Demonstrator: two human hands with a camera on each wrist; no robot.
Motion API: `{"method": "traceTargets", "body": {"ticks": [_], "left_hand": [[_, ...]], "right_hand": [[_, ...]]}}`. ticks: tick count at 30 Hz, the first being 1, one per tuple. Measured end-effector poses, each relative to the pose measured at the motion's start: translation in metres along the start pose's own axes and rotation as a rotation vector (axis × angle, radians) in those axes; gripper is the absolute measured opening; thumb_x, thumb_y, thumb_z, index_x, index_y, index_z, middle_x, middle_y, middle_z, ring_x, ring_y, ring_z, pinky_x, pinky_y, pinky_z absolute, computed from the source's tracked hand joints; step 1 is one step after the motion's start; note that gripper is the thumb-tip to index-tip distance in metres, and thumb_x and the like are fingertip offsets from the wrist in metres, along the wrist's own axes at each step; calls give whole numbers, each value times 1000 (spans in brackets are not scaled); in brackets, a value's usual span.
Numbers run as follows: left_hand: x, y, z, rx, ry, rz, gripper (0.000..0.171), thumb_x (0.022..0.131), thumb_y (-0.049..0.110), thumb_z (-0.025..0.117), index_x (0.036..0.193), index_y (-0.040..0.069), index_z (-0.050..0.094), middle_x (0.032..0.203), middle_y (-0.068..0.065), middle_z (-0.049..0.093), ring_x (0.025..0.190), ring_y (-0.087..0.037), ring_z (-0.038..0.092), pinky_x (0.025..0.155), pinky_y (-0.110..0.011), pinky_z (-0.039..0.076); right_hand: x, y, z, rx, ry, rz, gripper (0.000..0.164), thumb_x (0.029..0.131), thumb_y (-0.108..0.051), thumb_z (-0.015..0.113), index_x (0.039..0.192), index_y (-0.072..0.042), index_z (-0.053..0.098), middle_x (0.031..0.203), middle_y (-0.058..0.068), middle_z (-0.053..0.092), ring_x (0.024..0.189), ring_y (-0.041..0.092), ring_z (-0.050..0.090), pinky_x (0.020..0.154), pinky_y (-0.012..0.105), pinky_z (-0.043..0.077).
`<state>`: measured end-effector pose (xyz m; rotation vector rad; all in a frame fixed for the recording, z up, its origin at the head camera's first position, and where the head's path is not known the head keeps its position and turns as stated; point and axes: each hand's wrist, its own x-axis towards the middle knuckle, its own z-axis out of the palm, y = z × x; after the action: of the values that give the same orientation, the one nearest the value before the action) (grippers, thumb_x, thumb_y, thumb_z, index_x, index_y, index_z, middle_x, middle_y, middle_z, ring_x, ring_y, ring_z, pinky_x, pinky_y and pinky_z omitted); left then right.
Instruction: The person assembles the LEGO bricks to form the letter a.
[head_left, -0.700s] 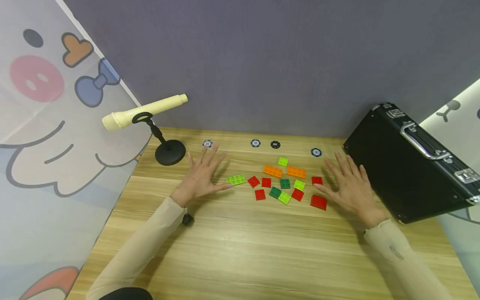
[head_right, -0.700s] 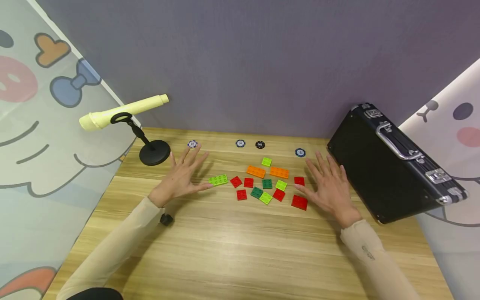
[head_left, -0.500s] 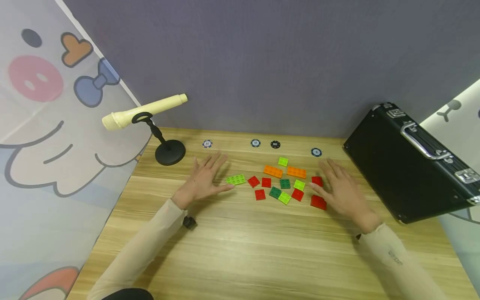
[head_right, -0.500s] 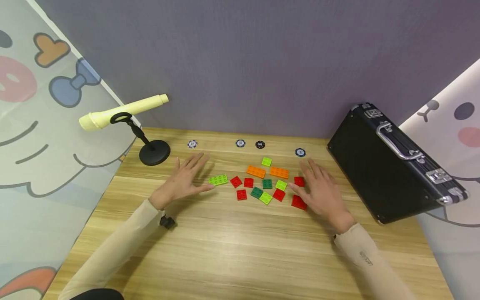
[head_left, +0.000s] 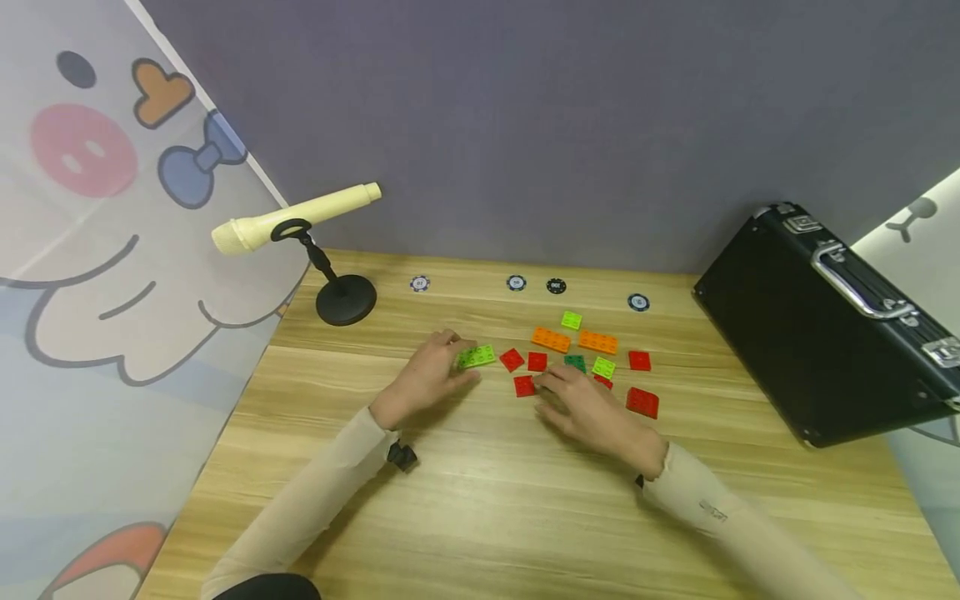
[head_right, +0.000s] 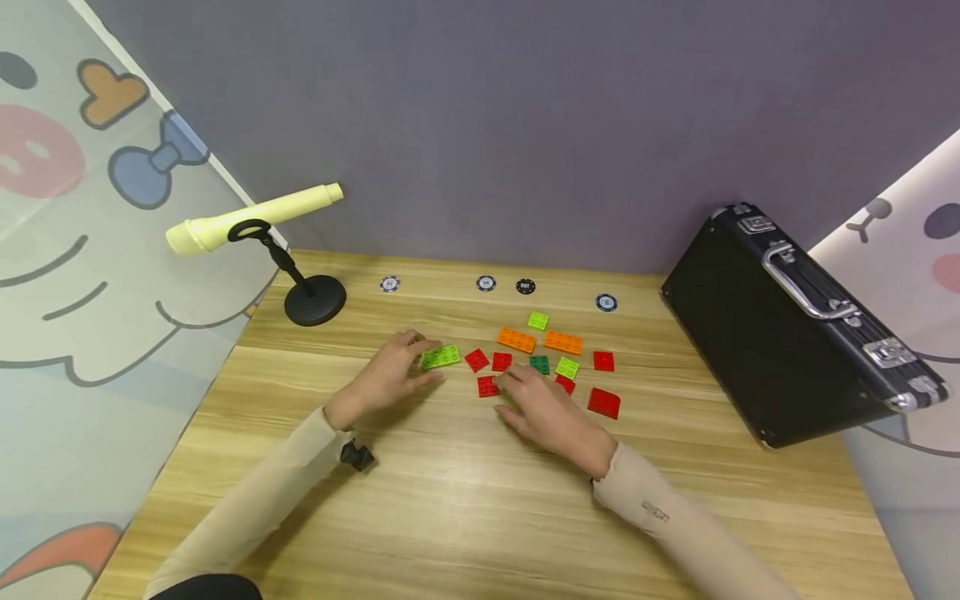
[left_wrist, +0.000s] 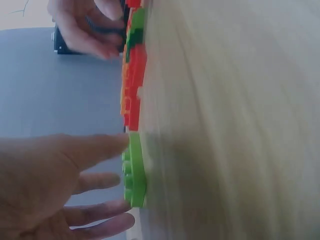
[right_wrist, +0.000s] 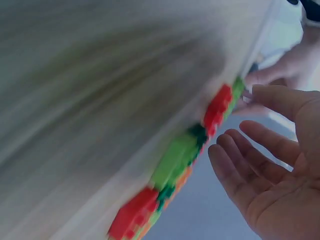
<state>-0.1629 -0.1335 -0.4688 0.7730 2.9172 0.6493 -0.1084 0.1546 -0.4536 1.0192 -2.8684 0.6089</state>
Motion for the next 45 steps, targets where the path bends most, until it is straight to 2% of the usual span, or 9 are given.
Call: {"method": "traceTargets", "body": {"ticks": [3, 5, 11, 13, 19, 24, 29, 37, 45], "left_hand": [[0, 4, 4, 37, 1, 18, 52, 88, 31, 74, 133, 9, 60, 110, -7, 63, 95, -18, 56, 84, -35, 51], [-1, 6, 5, 59, 1, 26, 48, 88, 27, 75, 131, 9, 62, 108, -6, 64, 95, -18, 57, 85, -35, 51], [-6, 9, 2, 57, -11, 19, 42, 85, 16, 76, 126, 13, 66, 109, -5, 65, 89, -14, 56, 83, -32, 51], [-9, 10, 1, 43, -25, 26, 40, 85, 15, 76, 124, 13, 67, 110, -4, 65, 88, -13, 55, 82, -30, 51], [-20, 20, 1, 13, -92, 85, 35, 85, 19, 77, 118, 13, 69, 109, 0, 63, 98, -11, 56, 86, -28, 52], [-25, 29, 4, -28, -104, 126, 39, 84, 16, 77, 121, 10, 67, 109, -2, 63, 97, -13, 59, 87, -28, 53], [-27, 34, 8, -48, -113, 151, 35, 86, 11, 74, 121, 10, 67, 108, -2, 63, 97, -13, 60, 86, -25, 54], [-30, 42, 14, 30, -98, 239, 30, 90, 16, 71, 120, 12, 67, 108, 1, 62, 96, -10, 60, 83, -23, 53], [-32, 46, 16, 35, -105, 262, 30, 89, 16, 72, 118, 13, 68, 104, 1, 63, 90, -8, 61, 79, -20, 54]], "right_hand": [[7, -8, 10, -46, -47, -40, 35, 93, -25, 68, 124, -9, 65, 119, 2, 64, 107, 18, 62, 93, 36, 54], [9, -10, 14, -85, -57, -59, 34, 93, -24, 66, 124, -9, 65, 119, 2, 63, 108, 18, 61, 94, 36, 53], [9, -13, 18, -132, -44, -84, 28, 93, -23, 68, 118, -12, 68, 116, 1, 63, 105, 16, 61, 89, 33, 55], [8, -15, 18, -130, -46, -89, 26, 92, -24, 69, 116, -13, 69, 114, 1, 63, 103, 15, 61, 86, 33, 56], [2, -21, 17, -117, -51, -116, 20, 90, -27, 71, 108, -17, 69, 103, -3, 61, 88, 10, 58, 70, 26, 54], [1, -22, 19, -126, -48, -92, 23, 90, -27, 71, 112, -18, 68, 111, -2, 63, 97, 13, 61, 74, 28, 56], [-1, -20, 21, -132, -54, -92, 21, 92, -26, 69, 111, -18, 68, 106, -4, 66, 95, 13, 64, 75, 29, 57], [-4, -16, 19, -59, -41, -58, 24, 91, -26, 70, 113, -15, 69, 103, -4, 67, 94, 11, 63, 80, 29, 56], [-1, -18, 17, -19, -1, -68, 24, 93, -27, 68, 115, -16, 68, 103, -6, 65, 90, 7, 61, 78, 26, 55]]}}
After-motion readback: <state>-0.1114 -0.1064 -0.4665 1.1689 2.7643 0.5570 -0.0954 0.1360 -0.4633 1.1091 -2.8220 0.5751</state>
